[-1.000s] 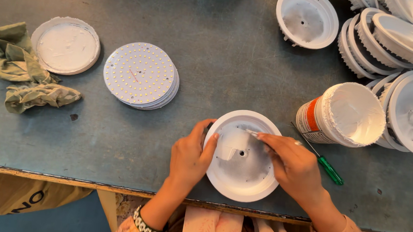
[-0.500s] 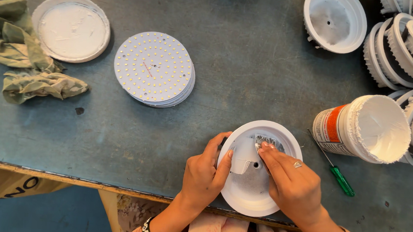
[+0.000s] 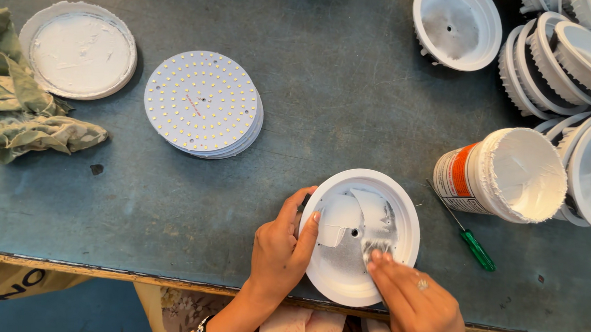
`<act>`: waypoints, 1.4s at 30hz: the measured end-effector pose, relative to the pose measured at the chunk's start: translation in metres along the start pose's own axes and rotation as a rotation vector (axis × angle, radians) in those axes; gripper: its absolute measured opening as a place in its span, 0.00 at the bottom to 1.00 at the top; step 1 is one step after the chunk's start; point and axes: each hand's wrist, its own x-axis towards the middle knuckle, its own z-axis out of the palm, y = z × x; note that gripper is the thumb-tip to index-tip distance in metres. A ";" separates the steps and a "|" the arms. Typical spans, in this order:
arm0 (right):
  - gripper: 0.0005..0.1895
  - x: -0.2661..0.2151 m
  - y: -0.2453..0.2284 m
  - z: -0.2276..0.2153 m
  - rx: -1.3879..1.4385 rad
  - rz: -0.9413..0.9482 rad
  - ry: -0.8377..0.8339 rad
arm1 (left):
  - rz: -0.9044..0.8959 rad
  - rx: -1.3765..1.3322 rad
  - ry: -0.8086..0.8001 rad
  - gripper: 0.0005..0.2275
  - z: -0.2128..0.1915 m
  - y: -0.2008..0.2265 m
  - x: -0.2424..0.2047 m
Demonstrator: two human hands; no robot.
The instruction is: The person applies a white compound to the interior of circular plastic housings and the back of LED light panels using a small spatula. The person repeatedly scoops compound from a container and spreads it evenly across the surfaces, then stacks the treated items.
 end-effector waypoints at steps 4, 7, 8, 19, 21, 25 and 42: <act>0.22 0.010 0.014 -0.021 0.122 -0.035 0.017 | -0.019 0.015 -0.009 0.16 -0.002 0.000 0.002; 0.21 0.035 0.031 -0.019 0.088 -0.031 0.074 | -0.041 0.030 -0.018 0.16 0.000 0.000 0.002; 0.21 0.045 0.034 -0.017 0.061 -0.041 0.083 | -0.052 0.038 -0.019 0.16 -0.001 0.001 0.001; 0.19 0.066 0.041 -0.015 0.035 -0.152 -0.009 | -0.008 0.046 0.006 0.15 0.001 -0.001 0.001; 0.18 0.057 0.042 -0.015 0.030 -0.148 -0.012 | -0.005 0.042 0.009 0.15 0.001 -0.001 0.001; 0.19 0.032 0.036 -0.015 0.029 -0.129 -0.027 | 0.026 0.020 0.026 0.15 0.000 0.000 0.000; 0.17 -0.013 0.032 -0.011 0.415 0.312 0.251 | -0.248 -0.228 -0.060 0.18 -0.017 0.009 -0.029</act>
